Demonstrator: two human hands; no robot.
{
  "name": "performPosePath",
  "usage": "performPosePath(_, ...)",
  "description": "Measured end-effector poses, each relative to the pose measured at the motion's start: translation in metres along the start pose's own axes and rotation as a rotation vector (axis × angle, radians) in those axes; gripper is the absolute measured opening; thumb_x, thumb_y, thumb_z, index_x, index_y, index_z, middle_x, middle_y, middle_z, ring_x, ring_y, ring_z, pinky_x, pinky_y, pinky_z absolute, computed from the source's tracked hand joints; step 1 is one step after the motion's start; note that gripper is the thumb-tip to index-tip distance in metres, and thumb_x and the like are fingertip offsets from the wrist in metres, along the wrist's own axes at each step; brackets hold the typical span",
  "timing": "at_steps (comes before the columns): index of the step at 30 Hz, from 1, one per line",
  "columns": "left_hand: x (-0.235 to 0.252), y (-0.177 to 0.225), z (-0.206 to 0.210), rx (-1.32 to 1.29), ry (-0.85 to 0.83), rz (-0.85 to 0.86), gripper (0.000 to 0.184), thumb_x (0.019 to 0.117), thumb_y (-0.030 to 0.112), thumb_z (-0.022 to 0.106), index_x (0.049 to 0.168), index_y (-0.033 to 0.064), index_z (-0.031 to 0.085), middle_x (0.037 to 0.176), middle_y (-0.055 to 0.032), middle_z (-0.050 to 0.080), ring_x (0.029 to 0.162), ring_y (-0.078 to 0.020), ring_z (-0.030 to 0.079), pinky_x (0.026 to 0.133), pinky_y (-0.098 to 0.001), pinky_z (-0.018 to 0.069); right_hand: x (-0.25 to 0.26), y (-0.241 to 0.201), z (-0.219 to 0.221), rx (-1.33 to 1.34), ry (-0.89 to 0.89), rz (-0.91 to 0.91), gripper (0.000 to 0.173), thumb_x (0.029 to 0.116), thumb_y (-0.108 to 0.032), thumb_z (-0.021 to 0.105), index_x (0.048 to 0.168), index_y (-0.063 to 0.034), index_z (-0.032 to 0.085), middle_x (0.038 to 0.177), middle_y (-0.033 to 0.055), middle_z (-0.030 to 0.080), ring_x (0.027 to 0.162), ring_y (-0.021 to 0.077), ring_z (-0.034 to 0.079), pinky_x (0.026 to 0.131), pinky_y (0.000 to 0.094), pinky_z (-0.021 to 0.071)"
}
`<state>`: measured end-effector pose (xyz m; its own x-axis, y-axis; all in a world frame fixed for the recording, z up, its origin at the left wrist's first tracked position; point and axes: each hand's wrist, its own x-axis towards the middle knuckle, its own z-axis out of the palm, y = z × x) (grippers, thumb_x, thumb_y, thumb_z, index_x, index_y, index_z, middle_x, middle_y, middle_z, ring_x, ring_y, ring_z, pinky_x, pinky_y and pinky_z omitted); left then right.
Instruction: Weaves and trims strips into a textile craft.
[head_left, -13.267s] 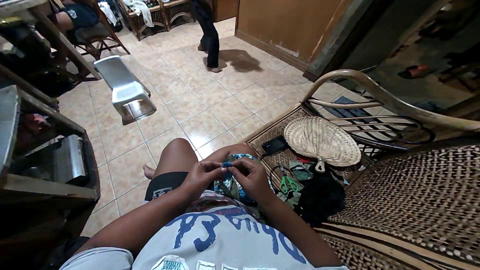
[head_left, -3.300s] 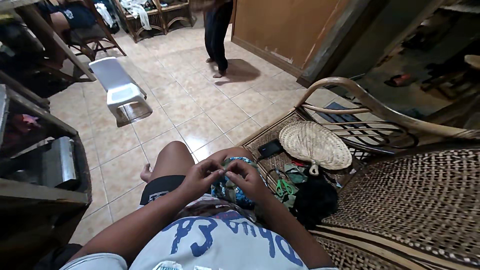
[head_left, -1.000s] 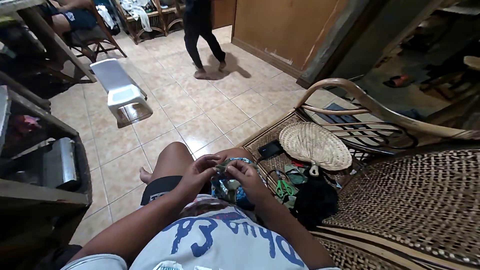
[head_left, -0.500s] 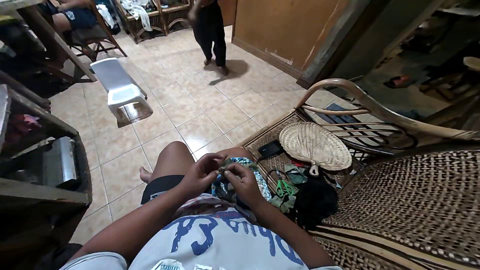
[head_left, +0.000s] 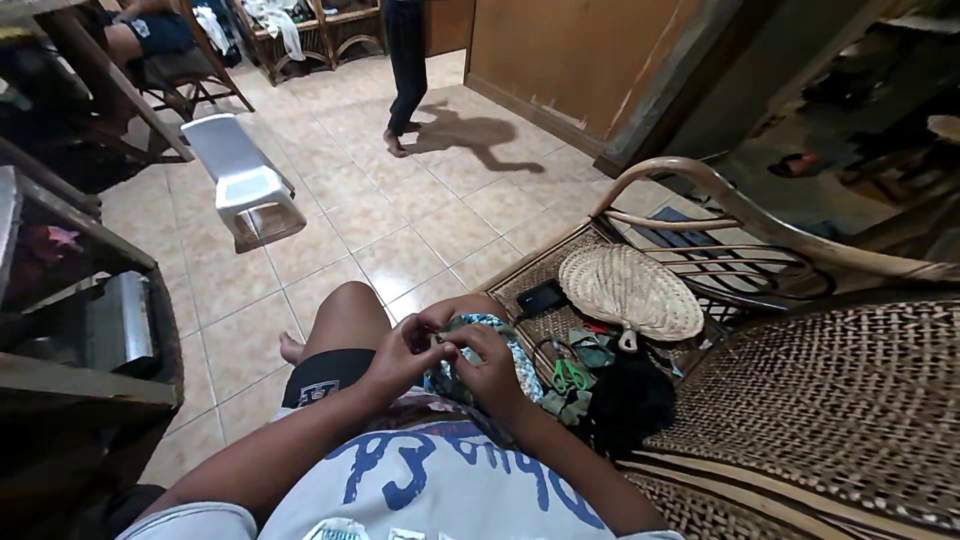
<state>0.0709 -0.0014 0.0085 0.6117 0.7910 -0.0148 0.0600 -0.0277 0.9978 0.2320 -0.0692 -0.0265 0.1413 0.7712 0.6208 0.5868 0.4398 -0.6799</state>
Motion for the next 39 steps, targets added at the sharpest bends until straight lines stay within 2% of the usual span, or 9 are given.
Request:
performPosePath(4, 0.0, 0.001, -0.003, -0.091, -0.004, 0.006, 0.02, 0.0941, 0.005, 0.068, 0.112, -0.0005, 0.062, 0.098, -0.0028, 0.07, 0.081, -0.0084, 0.068, 0.074, -0.025, 0.0591, -0.001, -0.001, 0.001, 0.082, 0.015, 0.05, 0.015, 0.0937, -0.01, 0.065, 0.098, -0.0004, 0.076, 0.095, 0.0098, 0.074, 0.093, 0.0145, 0.069, 0.088, 0.0305, 0.0562)
performPosePath(8, 0.001, 0.0, -0.006, -0.107, -0.006, 0.031, 0.018, 0.0927, 0.002, 0.069, 0.11, 0.0003, 0.065, 0.094, -0.0014, 0.071, 0.08, -0.008, 0.069, 0.076, -0.025, 0.0595, 0.007, -0.013, -0.009, 0.502, -0.065, 0.485, 0.012, 0.0982, -0.006, 0.059, 0.101, 0.0021, 0.068, 0.094, 0.0022, 0.068, 0.087, 0.0029, 0.065, 0.083, 0.022, 0.056)
performPosePath(12, 0.002, 0.001, -0.007, -0.127, -0.021, 0.017, 0.025, 0.0929, 0.001, 0.068, 0.117, -0.0004, 0.061, 0.097, -0.002, 0.071, 0.082, -0.0083, 0.069, 0.076, -0.025, 0.0589, 0.01, -0.011, -0.007, 0.777, -0.092, 0.703, 0.011, 0.1007, -0.002, 0.055, 0.106, 0.0014, 0.063, 0.095, 0.0034, 0.067, 0.087, 0.0082, 0.065, 0.084, 0.0262, 0.056)
performPosePath(16, 0.003, 0.0, -0.009, -0.183, -0.028, -0.039, 0.032, 0.0941, 0.001, 0.065, 0.125, -0.0004, 0.054, 0.094, -0.0022, 0.071, 0.08, -0.0093, 0.069, 0.076, -0.0261, 0.0583, 0.009, -0.013, -0.005, 0.759, -0.065, 0.669, 0.021, 0.1021, -0.005, 0.054, 0.12, 0.0046, 0.058, 0.102, 0.0069, 0.067, 0.088, 0.0094, 0.067, 0.084, 0.0269, 0.0573)
performPosePath(20, 0.003, 0.001, -0.007, -0.114, -0.022, -0.023, 0.036, 0.0934, 0.001, 0.066, 0.127, -0.0004, 0.053, 0.092, -0.0011, 0.07, 0.077, -0.0071, 0.068, 0.072, -0.0236, 0.058, 0.003, -0.011, -0.002, 0.421, -0.073, 0.377, 0.042, 0.0886, -0.017, 0.076, 0.119, 0.0084, 0.061, 0.106, 0.0103, 0.07, 0.093, 0.0083, 0.068, 0.086, 0.0253, 0.0579)
performPosePath(24, 0.004, 0.002, -0.012, 0.036, -0.074, 0.085, 0.036, 0.0952, 0.004, 0.066, 0.128, -0.0011, 0.053, 0.093, -0.0002, 0.07, 0.08, -0.0048, 0.068, 0.076, -0.0222, 0.0577, 0.001, -0.008, -0.001, 0.331, -0.065, 0.269, 0.024, 0.0878, -0.005, 0.07, 0.108, 0.0074, 0.068, 0.1, 0.0113, 0.072, 0.09, 0.0084, 0.07, 0.086, 0.0248, 0.0583)
performPosePath(29, 0.003, -0.002, -0.018, 0.352, -0.127, 0.256, 0.039, 0.0972, 0.012, 0.065, 0.132, -0.0031, 0.054, 0.098, -0.0043, 0.071, 0.085, -0.003, 0.068, 0.08, -0.0213, 0.0572, 0.002, -0.003, -0.004, 0.267, -0.101, 0.273, 0.016, 0.0912, -0.009, 0.063, 0.097, 0.0026, 0.073, 0.094, 0.0083, 0.073, 0.09, 0.0086, 0.068, 0.086, 0.027, 0.0555)
performPosePath(32, 0.002, 0.002, -0.016, 0.421, -0.147, 0.233, 0.038, 0.0978, 0.013, 0.062, 0.132, -0.0027, 0.054, 0.102, -0.0083, 0.07, 0.086, -0.0058, 0.068, 0.08, -0.0231, 0.0574, 0.007, -0.008, -0.008, 0.455, -0.103, 0.445, 0.012, 0.0935, -0.004, 0.059, 0.098, 0.0012, 0.069, 0.092, 0.0013, 0.07, 0.084, 0.0019, 0.065, 0.081, 0.021, 0.0555)
performPosePath(39, 0.004, 0.001, -0.014, -0.039, -0.156, 0.033, 0.023, 0.0942, 0.007, 0.065, 0.114, 0.0035, 0.055, 0.099, 0.0002, 0.064, 0.083, -0.0057, 0.064, 0.075, -0.0236, 0.0561, 0.009, -0.011, -0.008, 0.672, -0.053, 0.578, 0.01, 0.0925, 0.0, 0.062, 0.102, -0.0008, 0.062, 0.092, 0.0003, 0.067, 0.084, 0.0045, 0.065, 0.08, 0.023, 0.056)
